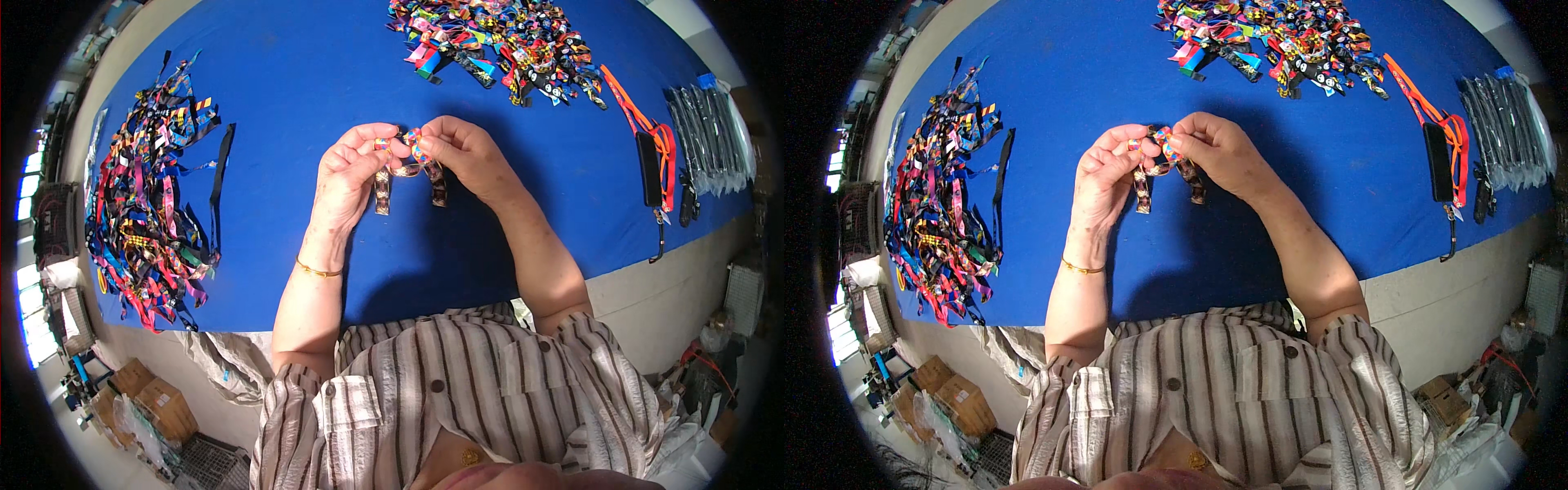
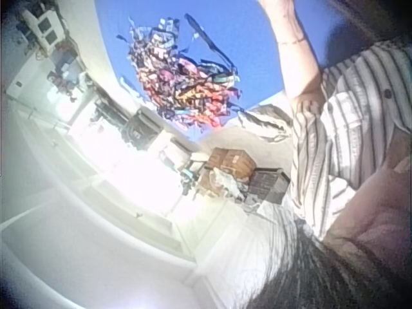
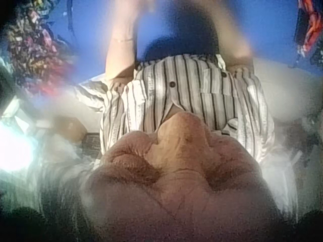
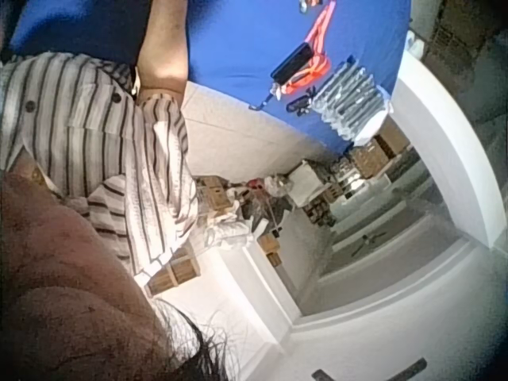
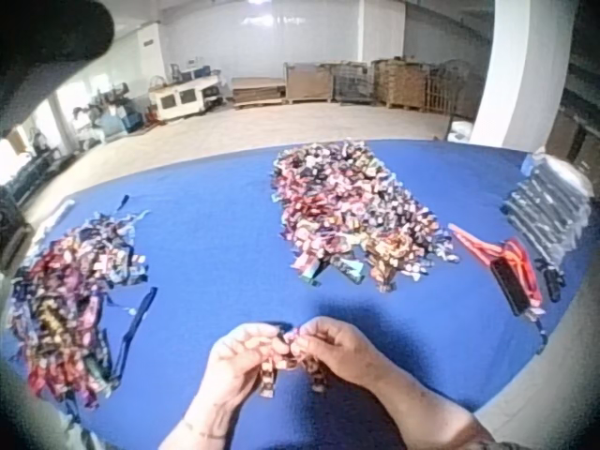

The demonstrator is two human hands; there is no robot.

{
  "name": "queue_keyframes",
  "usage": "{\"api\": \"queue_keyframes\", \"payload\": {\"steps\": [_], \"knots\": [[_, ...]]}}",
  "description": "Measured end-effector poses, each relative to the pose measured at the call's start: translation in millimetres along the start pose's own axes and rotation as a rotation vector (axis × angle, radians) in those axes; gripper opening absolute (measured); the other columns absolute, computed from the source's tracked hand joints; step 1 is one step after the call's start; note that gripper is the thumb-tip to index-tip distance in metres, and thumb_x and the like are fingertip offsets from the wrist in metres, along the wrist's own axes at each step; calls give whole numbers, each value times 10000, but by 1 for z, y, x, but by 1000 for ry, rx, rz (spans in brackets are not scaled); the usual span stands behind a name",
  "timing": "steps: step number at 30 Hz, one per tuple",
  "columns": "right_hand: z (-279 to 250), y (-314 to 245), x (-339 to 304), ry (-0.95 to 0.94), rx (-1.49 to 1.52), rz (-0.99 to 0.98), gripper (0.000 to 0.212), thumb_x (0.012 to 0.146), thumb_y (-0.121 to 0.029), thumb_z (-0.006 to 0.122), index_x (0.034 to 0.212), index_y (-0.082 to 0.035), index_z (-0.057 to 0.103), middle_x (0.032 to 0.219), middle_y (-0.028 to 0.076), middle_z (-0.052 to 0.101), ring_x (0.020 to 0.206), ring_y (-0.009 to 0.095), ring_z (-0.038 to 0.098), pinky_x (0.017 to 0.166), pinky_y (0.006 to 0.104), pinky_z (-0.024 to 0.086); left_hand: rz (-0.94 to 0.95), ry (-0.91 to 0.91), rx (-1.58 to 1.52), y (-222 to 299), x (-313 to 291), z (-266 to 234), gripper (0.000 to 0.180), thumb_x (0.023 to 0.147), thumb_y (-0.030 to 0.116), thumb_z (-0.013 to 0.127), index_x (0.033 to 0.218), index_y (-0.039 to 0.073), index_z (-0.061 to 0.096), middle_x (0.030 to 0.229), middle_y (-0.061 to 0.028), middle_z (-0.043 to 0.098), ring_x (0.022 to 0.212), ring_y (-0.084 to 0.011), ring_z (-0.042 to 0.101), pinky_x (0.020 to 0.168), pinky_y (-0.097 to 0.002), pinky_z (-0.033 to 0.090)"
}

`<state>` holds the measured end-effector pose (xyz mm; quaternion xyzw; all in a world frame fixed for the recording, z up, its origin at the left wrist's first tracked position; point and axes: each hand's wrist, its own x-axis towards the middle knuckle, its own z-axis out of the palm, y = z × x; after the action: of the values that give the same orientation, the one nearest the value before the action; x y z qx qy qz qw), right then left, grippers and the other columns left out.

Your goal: The person picks up patterned fabric straps from a pile, folds and bundles them individually by hand, and places the folded straps onto another pile on the table.

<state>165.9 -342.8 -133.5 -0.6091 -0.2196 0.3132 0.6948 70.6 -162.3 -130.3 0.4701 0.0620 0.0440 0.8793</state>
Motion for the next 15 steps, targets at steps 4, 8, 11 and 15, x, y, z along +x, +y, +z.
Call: {"api": "queue_keyframes", "payload": {"steps": [4, 8, 11, 15], "knots": [[1, -6, -1, -11, -38, 42, 181, 966, -218, 627, 951, -38, 613, 785, -34, 603, 685, 24, 531, 605, 202, 443, -10, -9, -63, 1, -1, -1, 204, 949, -4, 526, 1128, -36, 618, 924, -115, 696, 810, -154, 660, 763, -289, 559], [0, -6, -3, -63, 4, 76, 221, 977, -247, 615, 949, -28, 611, 763, -22, 601, 672, 35, 537, 591, 211, 451, -15, -17, -85, -1, -1, 2, 183, 964, 47, 560, 1116, -31, 628, 908, -97, 691, 796, -127, 651, 726, -268, 559], [3, -5, -3, -79, -4, 40, 225, 989, -246, 598, 940, -26, 611, 738, -19, 594, 657, 41, 536, 581, 216, 453, -5, -17, -43, -4, 1, 0, 184, 953, 91, 624, 1098, -22, 641, 896, -80, 694, 780, -106, 644, 702, -245, 554], [2, -7, -4, -140, -53, 40, 220, 1001, -230, 577, 912, -33, 619, 723, -22, 587, 652, 41, 528, 581, 219, 453, -42, 47, 79, -4, 0, 6, 199, 929, 105, 673, 1085, -16, 650, 891, -65, 697, 766, -91, 640, 687, -229, 546]]}}
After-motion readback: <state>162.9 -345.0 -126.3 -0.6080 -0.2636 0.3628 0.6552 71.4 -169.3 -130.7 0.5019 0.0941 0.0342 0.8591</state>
